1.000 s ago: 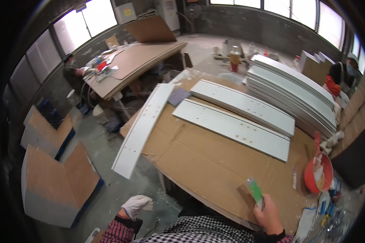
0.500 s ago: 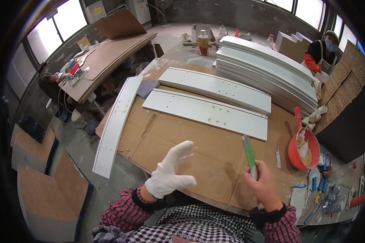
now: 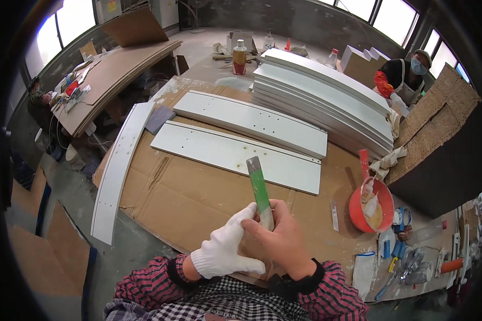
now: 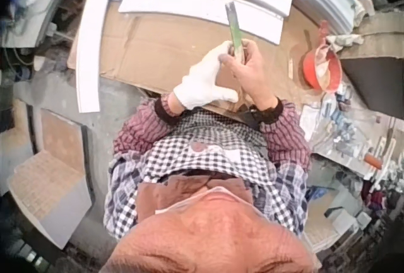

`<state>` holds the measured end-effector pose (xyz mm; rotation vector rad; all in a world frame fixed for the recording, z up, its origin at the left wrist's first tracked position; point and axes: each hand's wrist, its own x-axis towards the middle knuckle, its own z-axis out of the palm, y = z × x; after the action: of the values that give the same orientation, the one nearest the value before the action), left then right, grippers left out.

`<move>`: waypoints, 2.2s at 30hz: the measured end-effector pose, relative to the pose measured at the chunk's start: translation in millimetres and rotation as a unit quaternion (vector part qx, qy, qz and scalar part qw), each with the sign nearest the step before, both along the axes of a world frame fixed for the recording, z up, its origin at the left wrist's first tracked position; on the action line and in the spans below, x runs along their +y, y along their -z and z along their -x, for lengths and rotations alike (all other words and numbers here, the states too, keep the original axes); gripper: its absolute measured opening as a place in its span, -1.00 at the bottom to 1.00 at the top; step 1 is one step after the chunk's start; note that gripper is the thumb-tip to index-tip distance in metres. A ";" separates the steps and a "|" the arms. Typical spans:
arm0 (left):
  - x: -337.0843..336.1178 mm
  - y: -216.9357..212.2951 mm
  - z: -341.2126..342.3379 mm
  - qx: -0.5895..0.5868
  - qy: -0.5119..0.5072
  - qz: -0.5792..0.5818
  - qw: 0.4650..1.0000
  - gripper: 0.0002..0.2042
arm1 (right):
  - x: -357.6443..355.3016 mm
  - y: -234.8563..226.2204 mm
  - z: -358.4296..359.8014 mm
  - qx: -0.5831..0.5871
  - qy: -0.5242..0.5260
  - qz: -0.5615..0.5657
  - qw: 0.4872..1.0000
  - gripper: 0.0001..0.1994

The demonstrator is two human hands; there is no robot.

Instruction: The person scrapes adhesive residue from white rectangular panels using a utility knife. They work on multiple panels laid out on a cardboard-covered table, scraping the surface to remove small spots of glue or tape.

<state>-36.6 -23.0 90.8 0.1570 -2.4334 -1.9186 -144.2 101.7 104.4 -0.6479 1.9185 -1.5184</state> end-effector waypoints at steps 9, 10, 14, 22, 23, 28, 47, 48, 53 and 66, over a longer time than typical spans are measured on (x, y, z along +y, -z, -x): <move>1.1 33.1 4.6 0.109 0.094 -0.498 0.855 0.11 | 12.3 3.4 9.6 -0.061 -0.006 0.091 0.994 -0.77; 1.6 34.0 5.3 0.123 0.074 -0.537 0.831 0.12 | 17.2 1.5 9.0 -0.045 -0.021 0.092 0.995 -0.76; -5.3 25.0 2.2 0.135 0.049 -0.549 0.823 0.18 | 47.6 -14.6 7.3 -0.074 -0.096 0.028 0.992 -0.70; 4.2 18.5 0.5 0.089 0.070 -0.498 0.860 0.19 | 27.0 -12.8 -3.0 0.042 0.006 0.088 0.995 -0.72; 5.4 14.2 2.2 0.067 0.068 -0.475 0.875 0.17 | 23.3 -13.8 -1.8 0.044 0.013 0.093 0.995 -0.72; 5.4 27.5 -5.4 0.114 0.082 -0.172 0.975 0.10 | 11.6 -14.1 -9.8 0.076 0.027 0.046 0.996 -0.74; 4.1 35.7 -30.3 0.074 0.078 -0.479 0.871 0.17 | 15.4 27.2 27.6 0.468 0.113 -0.113 0.869 -0.60; 0.1 35.1 -35.9 0.102 0.079 -0.478 0.869 0.15 | 21.0 28.6 42.1 0.476 0.168 -0.155 0.849 -0.61; -7.2 30.0 -39.8 0.097 0.049 -0.516 0.849 0.17 | 30.4 20.4 39.4 0.344 0.133 -0.053 0.928 -0.69; -34.3 8.4 -42.1 -0.062 0.011 -0.359 0.931 -0.82 | 12.2 30.7 42.9 0.311 0.063 -0.106 0.942 -0.68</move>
<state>5.5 -57.4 82.4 0.2716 -1.6618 -2.7833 -187.1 113.8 73.8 -1.0081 2.5943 -1.2379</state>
